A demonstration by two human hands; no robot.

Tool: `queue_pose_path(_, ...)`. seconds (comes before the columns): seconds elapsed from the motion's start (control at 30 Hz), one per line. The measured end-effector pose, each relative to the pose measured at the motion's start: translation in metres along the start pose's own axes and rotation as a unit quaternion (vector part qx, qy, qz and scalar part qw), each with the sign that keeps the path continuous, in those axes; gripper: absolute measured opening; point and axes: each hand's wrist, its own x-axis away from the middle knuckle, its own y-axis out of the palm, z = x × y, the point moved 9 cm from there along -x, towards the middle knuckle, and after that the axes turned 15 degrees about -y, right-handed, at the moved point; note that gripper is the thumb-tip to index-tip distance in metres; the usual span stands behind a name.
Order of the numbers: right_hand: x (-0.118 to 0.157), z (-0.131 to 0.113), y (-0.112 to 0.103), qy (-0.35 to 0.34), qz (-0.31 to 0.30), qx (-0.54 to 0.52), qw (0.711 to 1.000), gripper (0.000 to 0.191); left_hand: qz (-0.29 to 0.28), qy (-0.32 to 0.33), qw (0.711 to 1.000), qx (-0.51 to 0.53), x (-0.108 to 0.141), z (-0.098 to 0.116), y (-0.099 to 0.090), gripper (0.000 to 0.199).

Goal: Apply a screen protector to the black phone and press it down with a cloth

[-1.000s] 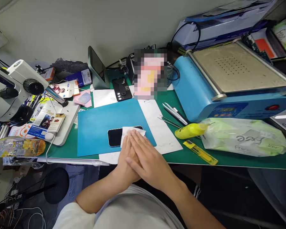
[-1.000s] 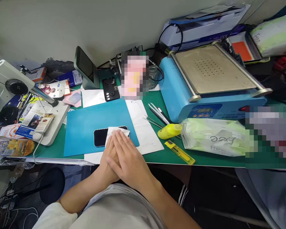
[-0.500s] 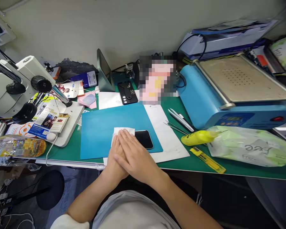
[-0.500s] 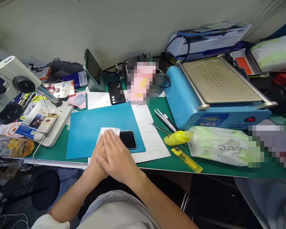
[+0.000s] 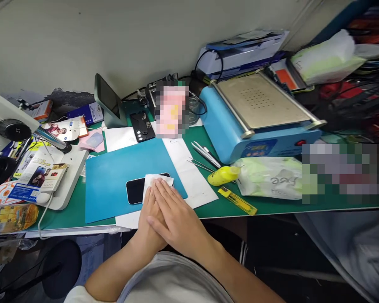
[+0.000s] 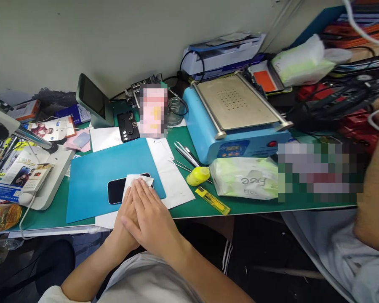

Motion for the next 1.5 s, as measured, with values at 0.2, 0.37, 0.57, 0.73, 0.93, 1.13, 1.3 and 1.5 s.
queue_pose_path(0.2, -0.006, 0.032, -0.004, 0.048, -0.006, -0.019, 0.999, 0.074, -0.022, 0.056, 0.998, 0.014, -0.033, 0.010, -0.005, 0.063)
queue_pose_path(0.37, -0.033, 0.007, 0.016, 0.013, -0.035, -0.033, 0.999, 0.078, -0.022, 0.032, 0.999, 0.005, -0.020, -0.029, -0.007, 0.066)
queue_pose_path(0.57, -0.049, -0.030, 0.034, -0.055, -0.052, -0.056, 0.996, 0.080, -0.016, -0.032, 0.999, 0.012, 0.011, -0.063, -0.012, 0.070)
queue_pose_path(0.73, -0.023, -0.026, 0.025, -0.050, -0.032, -0.055, 0.997, 0.076, -0.023, -0.031, 0.999, -0.029, 0.016, -0.038, -0.016, 0.075)
queue_pose_path(0.93, 0.014, 0.008, 0.002, 0.020, 0.006, -0.018, 1.000, 0.077, -0.032, 0.029, 0.997, -0.056, -0.003, 0.015, -0.004, 0.069)
queue_pose_path(1.13, 0.004, 0.030, -0.003, 0.054, -0.024, 0.004, 0.998, 0.074, -0.024, 0.058, 0.998, -0.007, -0.025, 0.020, -0.002, 0.072)
queue_pose_path(1.3, -0.024, 0.008, 0.012, 0.012, -0.033, -0.012, 0.999, 0.077, -0.009, 0.010, 1.000, -0.018, -0.017, -0.016, -0.001, 0.070)
queue_pose_path(1.5, -0.037, -0.030, 0.028, -0.048, -0.051, -0.011, 0.997, 0.078, 0.010, -0.016, 1.000, -0.020, 0.013, -0.049, -0.008, 0.072)
